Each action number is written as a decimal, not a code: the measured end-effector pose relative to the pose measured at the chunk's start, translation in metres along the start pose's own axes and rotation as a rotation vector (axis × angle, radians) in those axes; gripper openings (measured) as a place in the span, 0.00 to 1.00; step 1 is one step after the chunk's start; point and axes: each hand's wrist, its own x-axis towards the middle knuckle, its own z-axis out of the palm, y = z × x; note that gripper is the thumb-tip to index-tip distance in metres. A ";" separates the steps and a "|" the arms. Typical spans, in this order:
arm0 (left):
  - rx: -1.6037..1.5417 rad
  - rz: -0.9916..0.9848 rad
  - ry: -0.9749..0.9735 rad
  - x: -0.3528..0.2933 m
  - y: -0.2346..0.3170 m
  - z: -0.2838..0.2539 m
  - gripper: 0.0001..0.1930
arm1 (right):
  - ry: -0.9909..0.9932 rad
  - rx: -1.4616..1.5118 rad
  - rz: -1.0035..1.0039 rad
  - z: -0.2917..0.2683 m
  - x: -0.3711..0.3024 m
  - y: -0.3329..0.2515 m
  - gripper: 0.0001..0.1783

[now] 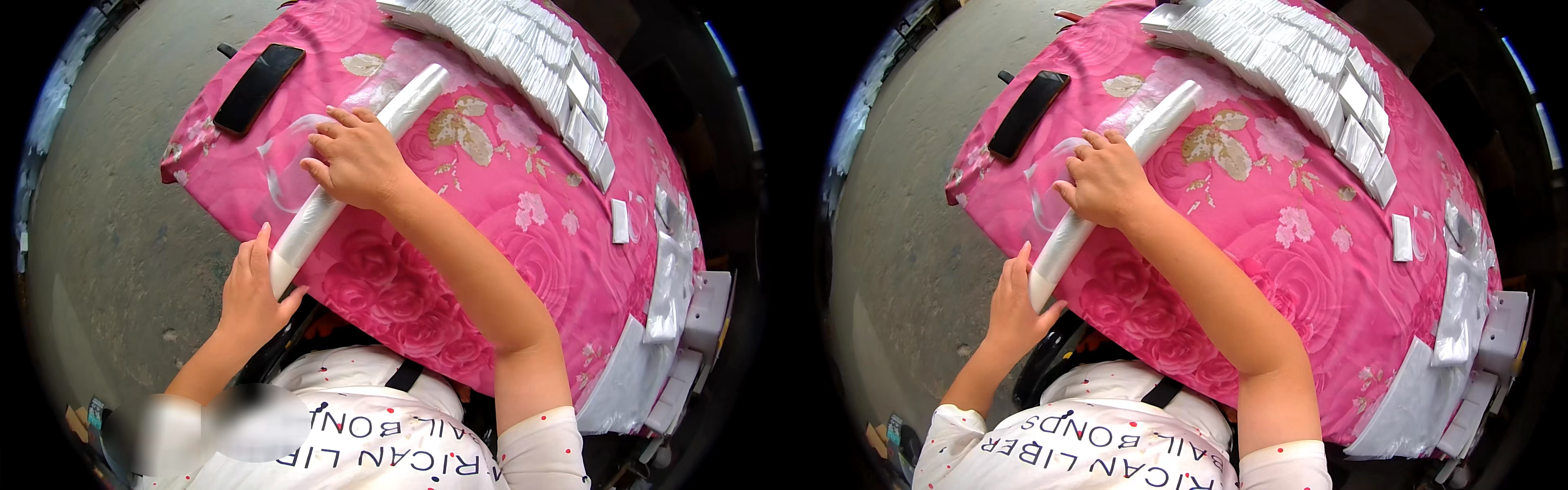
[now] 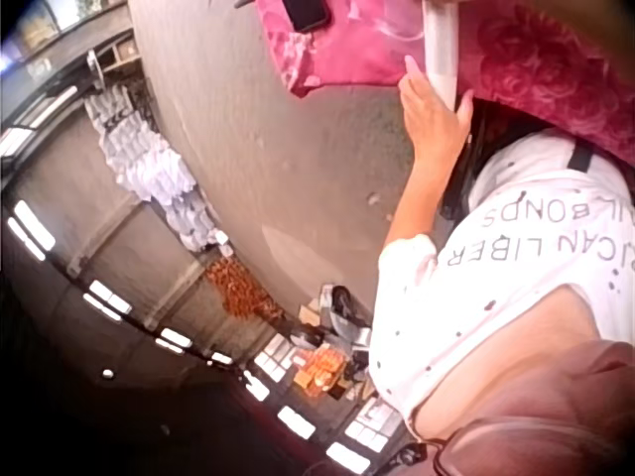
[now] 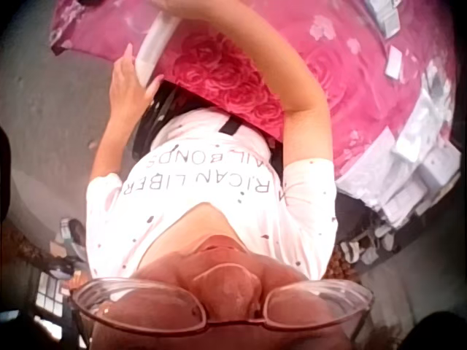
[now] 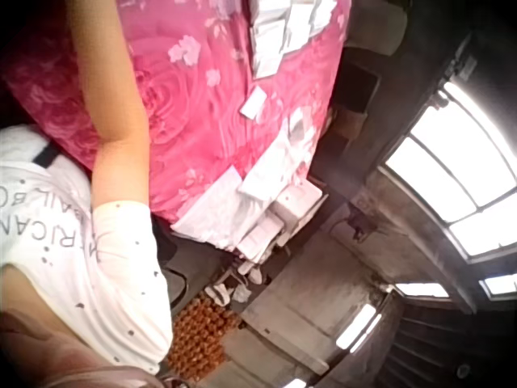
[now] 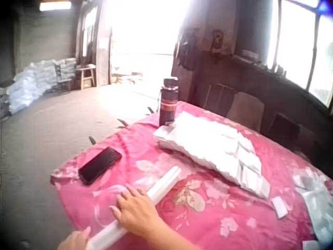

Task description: The person repeatedly wraps small white rectangular items in clear plastic film. They unroll a sheet, place an item on it, fold the film around the item, and set the wrapped unit aside. The process is repeated multiple times on a pink floral tablecloth.

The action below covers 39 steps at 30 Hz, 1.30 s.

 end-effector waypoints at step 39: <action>-1.929 -0.032 -1.220 -0.008 0.093 0.030 0.34 | 0.212 1.721 0.426 -0.109 -0.172 -0.064 0.24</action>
